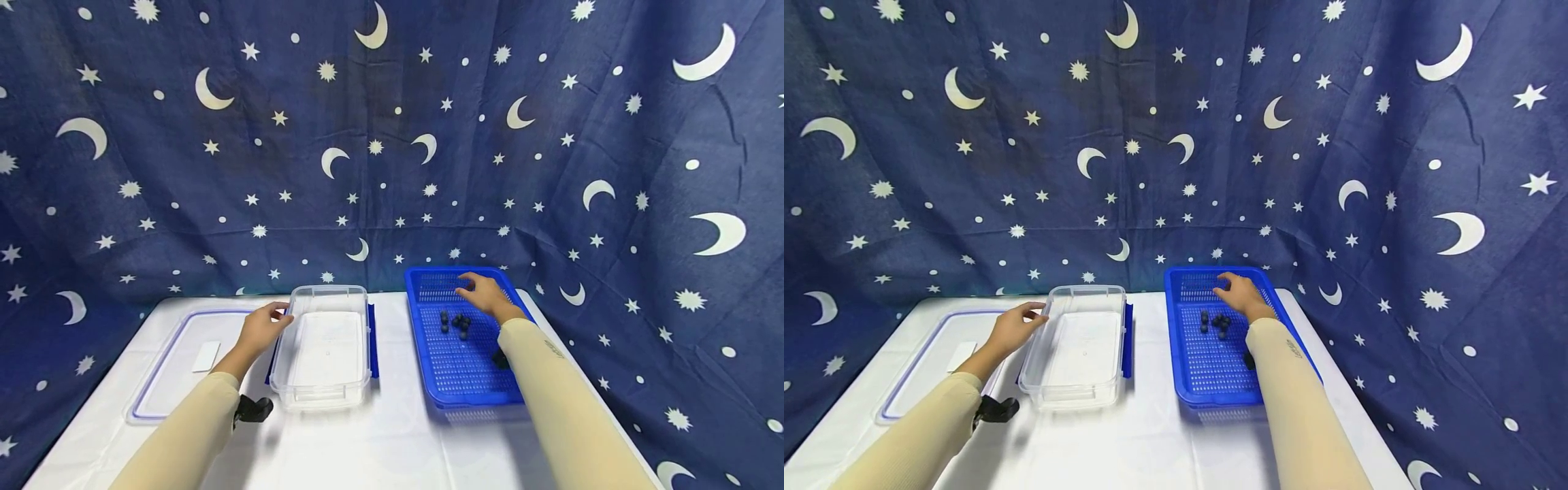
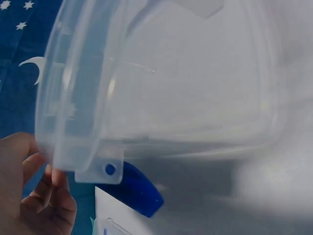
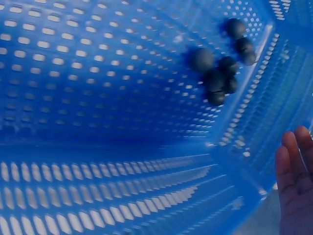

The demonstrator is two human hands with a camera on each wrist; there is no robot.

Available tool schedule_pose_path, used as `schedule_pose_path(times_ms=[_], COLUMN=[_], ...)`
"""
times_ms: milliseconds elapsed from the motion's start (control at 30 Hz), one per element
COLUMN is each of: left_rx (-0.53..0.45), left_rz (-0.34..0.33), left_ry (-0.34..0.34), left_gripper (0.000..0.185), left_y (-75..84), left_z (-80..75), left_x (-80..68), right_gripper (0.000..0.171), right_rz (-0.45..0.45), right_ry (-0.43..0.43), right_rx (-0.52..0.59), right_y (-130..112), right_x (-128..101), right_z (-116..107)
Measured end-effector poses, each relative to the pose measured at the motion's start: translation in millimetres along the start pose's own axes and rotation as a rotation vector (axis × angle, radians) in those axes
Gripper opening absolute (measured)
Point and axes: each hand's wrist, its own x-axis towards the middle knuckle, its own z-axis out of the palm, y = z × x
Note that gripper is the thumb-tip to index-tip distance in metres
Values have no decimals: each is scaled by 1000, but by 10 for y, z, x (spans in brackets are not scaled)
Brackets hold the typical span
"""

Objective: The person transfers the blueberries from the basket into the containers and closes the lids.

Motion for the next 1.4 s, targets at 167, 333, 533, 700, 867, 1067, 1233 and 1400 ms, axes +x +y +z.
schedule_pose_path(times_ms=[167,333,533,700,867,1067,1233,1400], left_rx=[-53,-142,-256,-399,-524,-603,-649,-671], left_rz=[-43,-114,-195,-265,-318,-333,-341,-350], left_ry=[-17,-75,-158,-201,-229,-258,-265,-274], left_gripper=[38,42,49,55,60,64,66,67], left_y=[-36,-62,-66,-69,-117,-179,-173,-168], left_z=[-30,-57,-61,-84,-84,-85,-114,-122], left_x=[-91,-182,-299,-416,-512,-604,-620,-626], right_gripper=[49,48,43,39,35,34,34,36], right_rz=[60,114,176,177,170,137,111,125], right_ry=[22,14,8,12,25,18,13,-10], right_rx=[119,184,245,245,258,259,292,290], right_y=[178,278,313,349,413,532,590,618], right_x=[-69,-107,-157,-161,-158,-157,-117,-83], right_z=[73,166,262,348,418,497,526,536])
